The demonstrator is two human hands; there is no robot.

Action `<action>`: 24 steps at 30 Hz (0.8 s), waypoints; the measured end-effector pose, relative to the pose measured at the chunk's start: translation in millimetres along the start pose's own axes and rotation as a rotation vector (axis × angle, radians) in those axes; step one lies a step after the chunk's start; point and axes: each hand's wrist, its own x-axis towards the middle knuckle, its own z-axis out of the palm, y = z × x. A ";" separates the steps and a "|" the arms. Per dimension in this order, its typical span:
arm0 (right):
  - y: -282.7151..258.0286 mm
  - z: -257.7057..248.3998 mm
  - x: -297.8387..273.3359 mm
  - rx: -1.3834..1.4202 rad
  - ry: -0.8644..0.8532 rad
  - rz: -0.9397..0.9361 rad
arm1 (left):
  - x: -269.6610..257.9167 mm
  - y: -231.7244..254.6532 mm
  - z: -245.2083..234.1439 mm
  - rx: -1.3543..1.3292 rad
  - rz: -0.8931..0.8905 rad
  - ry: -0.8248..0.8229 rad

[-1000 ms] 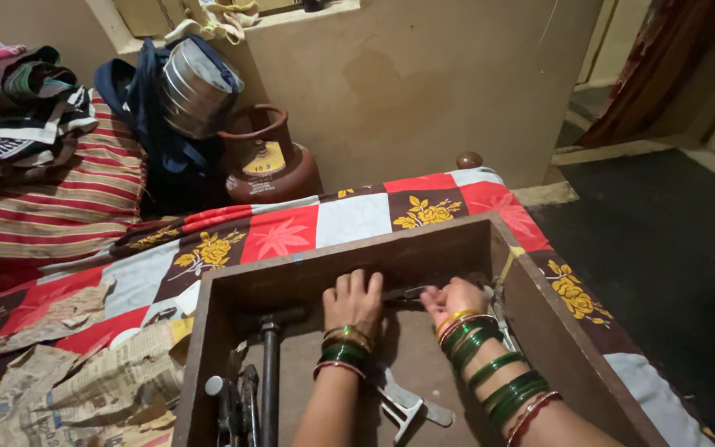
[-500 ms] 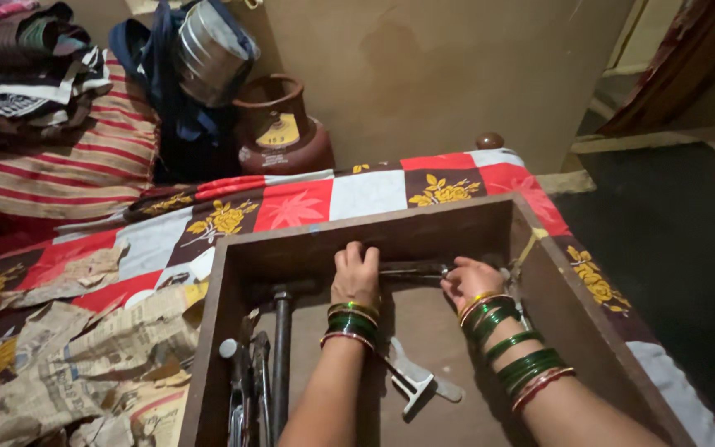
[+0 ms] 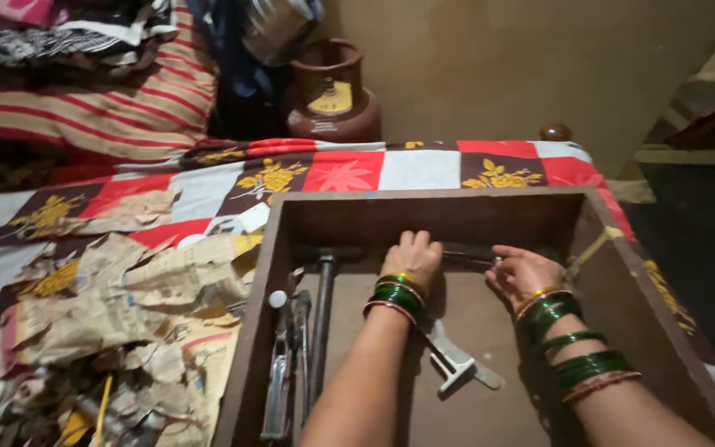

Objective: The person sorts through a collection of metal plumbing components and hand tools on a bed, placing selected items into a wooden drawer.

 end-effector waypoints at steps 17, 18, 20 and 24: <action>-2.8 14.0 -22.4 -0.460 0.034 -0.353 | -8.8 -8.6 -6.5 0.028 -0.057 0.081; -3.1 12.2 -21.2 -0.554 0.049 -0.377 | -10.6 -10.2 -7.8 0.061 -0.057 0.125; -1.2 12.9 -21.6 -0.645 0.064 -0.399 | -13.1 -15.0 -9.5 0.075 -0.088 0.094; -9.4 16.1 -27.8 -0.948 0.170 -0.482 | -7.4 -10.4 -20.0 0.097 -0.154 -0.053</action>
